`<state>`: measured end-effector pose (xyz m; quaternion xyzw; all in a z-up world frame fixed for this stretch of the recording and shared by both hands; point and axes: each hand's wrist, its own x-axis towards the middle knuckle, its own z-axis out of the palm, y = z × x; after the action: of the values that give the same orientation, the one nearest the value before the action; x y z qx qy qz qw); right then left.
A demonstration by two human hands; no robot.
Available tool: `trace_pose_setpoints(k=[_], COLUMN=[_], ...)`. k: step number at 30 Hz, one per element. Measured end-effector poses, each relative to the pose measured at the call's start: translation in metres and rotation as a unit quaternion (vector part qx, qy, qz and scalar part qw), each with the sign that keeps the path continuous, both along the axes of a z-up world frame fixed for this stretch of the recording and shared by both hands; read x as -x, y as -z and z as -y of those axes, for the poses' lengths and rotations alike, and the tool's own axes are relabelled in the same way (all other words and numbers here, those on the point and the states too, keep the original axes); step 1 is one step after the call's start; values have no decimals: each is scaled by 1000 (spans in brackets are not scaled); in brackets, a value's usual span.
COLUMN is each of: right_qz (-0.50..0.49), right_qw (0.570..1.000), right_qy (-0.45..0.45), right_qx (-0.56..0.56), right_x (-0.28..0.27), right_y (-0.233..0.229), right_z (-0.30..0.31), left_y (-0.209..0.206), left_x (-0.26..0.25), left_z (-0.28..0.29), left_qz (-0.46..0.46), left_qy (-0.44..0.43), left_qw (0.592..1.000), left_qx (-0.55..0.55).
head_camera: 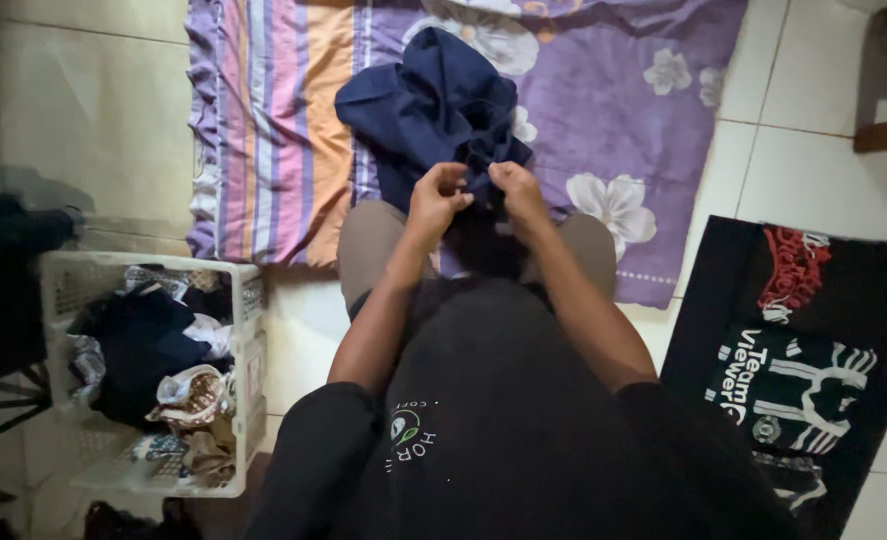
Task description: The person folds a patterned shirt and a dark blue shirt on a floral sheet laid on the floor. They smooth the fabric, fold sleeves and sides, and place the finished shirts on a nearby stack.
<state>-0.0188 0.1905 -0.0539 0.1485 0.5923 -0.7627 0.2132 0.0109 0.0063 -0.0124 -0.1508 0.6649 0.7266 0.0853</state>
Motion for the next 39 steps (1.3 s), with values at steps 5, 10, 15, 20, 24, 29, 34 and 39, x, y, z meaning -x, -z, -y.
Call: trace_pose_setpoints(k=[5,10,15,20,24,29,34,39], right_qz=[-10,-52,-46,-68,-110,-124,-158,-144], right_qw=[997,990,994,995,990,989,986,987], right_qy=[-67,-78,-49,-62,-66,-56,-21,28], right_qx=[-33,-106,-91,-32,-50,-59,-56,-61], right_x=[-27,-29,-27,-28,-29,-30,-26,-18], right_y=[14,5,10,21,23,11,-3,-12], right_z=[1,0,2,5,10,14,15,18], left_y=[15,7,2,6,1,-16,-32,-41], left_x=[-21,-22,-23,-24,-24,-22,-21,-12], left_z=[-10,-16,-16,-19,-19,-18,-20,-34], left_qz=[19,-22,9,-14,-91,-97,-169,-110], left_qy=[-62,-88,-92,-90,-65,-72,-105,-133], left_qw=[998,994,991,993,993,984,947,972], left_qx=[16,-60,-92,-70,37,133,252,159])
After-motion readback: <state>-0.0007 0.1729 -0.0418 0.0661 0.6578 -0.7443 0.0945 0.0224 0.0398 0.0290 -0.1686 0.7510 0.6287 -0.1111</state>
